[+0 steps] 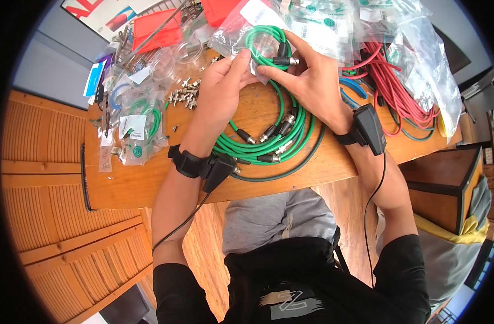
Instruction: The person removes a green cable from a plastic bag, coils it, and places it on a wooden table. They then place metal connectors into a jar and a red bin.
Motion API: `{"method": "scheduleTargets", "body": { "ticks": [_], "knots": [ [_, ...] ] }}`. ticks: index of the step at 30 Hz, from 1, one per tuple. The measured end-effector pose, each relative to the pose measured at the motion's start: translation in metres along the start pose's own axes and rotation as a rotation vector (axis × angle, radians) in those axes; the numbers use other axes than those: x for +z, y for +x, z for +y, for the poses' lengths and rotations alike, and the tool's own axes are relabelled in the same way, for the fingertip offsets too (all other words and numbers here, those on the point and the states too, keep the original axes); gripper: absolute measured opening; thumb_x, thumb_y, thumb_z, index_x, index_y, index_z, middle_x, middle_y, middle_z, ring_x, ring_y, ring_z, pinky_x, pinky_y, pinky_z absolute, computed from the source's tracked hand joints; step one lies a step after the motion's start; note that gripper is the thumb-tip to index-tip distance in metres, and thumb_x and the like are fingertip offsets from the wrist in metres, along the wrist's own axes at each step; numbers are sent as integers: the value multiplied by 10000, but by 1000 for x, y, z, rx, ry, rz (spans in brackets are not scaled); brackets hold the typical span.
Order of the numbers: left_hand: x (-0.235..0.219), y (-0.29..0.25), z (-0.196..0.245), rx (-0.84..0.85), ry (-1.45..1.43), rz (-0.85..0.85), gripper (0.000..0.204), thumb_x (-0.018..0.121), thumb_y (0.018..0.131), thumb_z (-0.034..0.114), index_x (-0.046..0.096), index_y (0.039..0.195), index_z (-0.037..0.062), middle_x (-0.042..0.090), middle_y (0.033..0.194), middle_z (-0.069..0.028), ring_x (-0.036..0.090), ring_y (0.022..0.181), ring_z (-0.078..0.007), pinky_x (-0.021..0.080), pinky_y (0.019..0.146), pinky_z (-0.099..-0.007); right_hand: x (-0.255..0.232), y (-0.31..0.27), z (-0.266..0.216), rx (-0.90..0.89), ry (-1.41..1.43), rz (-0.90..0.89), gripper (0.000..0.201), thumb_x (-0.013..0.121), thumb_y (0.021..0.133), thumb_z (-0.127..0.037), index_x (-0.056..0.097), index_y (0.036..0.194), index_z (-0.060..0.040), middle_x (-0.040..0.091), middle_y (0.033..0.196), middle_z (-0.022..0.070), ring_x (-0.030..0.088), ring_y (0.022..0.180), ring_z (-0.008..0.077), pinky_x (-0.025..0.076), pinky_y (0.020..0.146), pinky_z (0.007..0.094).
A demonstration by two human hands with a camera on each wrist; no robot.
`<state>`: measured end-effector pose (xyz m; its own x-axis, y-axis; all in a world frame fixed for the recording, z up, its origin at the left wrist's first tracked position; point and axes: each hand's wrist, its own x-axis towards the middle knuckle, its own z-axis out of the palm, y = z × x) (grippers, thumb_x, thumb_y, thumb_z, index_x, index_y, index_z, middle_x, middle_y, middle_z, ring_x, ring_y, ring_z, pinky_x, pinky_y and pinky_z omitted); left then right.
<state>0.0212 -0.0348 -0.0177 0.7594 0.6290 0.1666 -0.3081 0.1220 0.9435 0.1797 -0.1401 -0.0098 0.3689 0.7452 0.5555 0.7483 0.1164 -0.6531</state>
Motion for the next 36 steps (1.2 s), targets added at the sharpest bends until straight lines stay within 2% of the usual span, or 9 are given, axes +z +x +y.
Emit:
{"method": "scheduleTargets", "body": {
  "ticks": [3, 7, 9, 19, 21, 24, 27, 33, 36],
  "knots": [
    [-1, 0, 1, -14, 72, 98, 324, 518, 1076, 272, 639, 1119, -26, 695, 1070, -102, 679, 1004, -169, 551, 929, -342, -8, 2, -3, 14, 66, -110, 708, 860, 788, -295, 569, 1357, 11, 705, 798, 154, 663, 641, 215, 549, 617, 330],
    [6, 0, 7, -23, -17, 192, 283, 515, 1078, 267, 625, 1067, 6, 654, 956, -46, 663, 973, -147, 558, 890, -343, 1, -2, 8, -48, 136, -103, 686, 827, 832, -280, 543, 1373, 32, 698, 773, 150, 662, 616, 224, 540, 583, 340],
    [1, 0, 2, -10, 6, 113, 362, 471, 1091, 282, 618, 1149, -44, 674, 1085, -107, 675, 1018, -172, 559, 936, -345, 4, -3, 10, -64, 157, -53, 668, 818, 843, -279, 549, 1362, 44, 694, 764, 148, 659, 605, 226, 535, 570, 344],
    [3, 1, -5, 23, -3, 19, 356, 456, 1096, 250, 594, 1226, -51, 670, 1198, -148, 661, 1110, -222, 532, 1016, -412, -1, 0, 7, -68, 73, 32, 381, 833, 829, -229, 672, 1100, -16, 674, 731, 120, 634, 580, 181, 522, 548, 316],
    [5, 0, -8, 17, 21, 44, 376, 453, 1098, 259, 602, 1170, -78, 675, 1143, -142, 671, 1079, -212, 546, 996, -381, 0, 2, 9, -118, 78, 45, 332, 835, 829, -210, 680, 1059, -28, 668, 723, 112, 626, 575, 168, 516, 541, 307],
    [6, -1, -8, 18, 96, 54, 386, 448, 1099, 260, 611, 1136, -89, 684, 1096, -125, 680, 1040, -187, 554, 980, -348, 0, -4, 4, -40, 104, 36, 294, 838, 826, -189, 674, 996, -15, 667, 712, 112, 632, 573, 173, 514, 536, 310],
    [14, -4, -5, 41, 145, 61, 377, 449, 1099, 256, 619, 1121, -80, 690, 1066, -106, 683, 1007, -157, 560, 964, -325, 7, -7, 4, -132, 90, 98, 284, 842, 825, -182, 660, 956, -8, 670, 701, 116, 635, 566, 171, 515, 533, 309],
    [12, -5, -1, 70, 266, 55, 353, 472, 1091, 235, 639, 1120, -74, 693, 1047, -100, 685, 976, -140, 567, 922, -299, 7, -7, 2, -76, 144, 76, 264, 830, 845, -174, 651, 919, 5, 680, 696, 94, 627, 555, 120, 498, 502, 279],
    [7, -3, -1, 31, 245, 45, 345, 493, 1084, 229, 643, 1159, -73, 695, 1044, -90, 682, 972, -136, 562, 913, -296, 3, -4, 0, 250, 470, -75, 241, 813, 870, -163, 652, 900, 13, 675, 690, 51, 606, 537, 78, 463, 464, 244]
  ]
}}
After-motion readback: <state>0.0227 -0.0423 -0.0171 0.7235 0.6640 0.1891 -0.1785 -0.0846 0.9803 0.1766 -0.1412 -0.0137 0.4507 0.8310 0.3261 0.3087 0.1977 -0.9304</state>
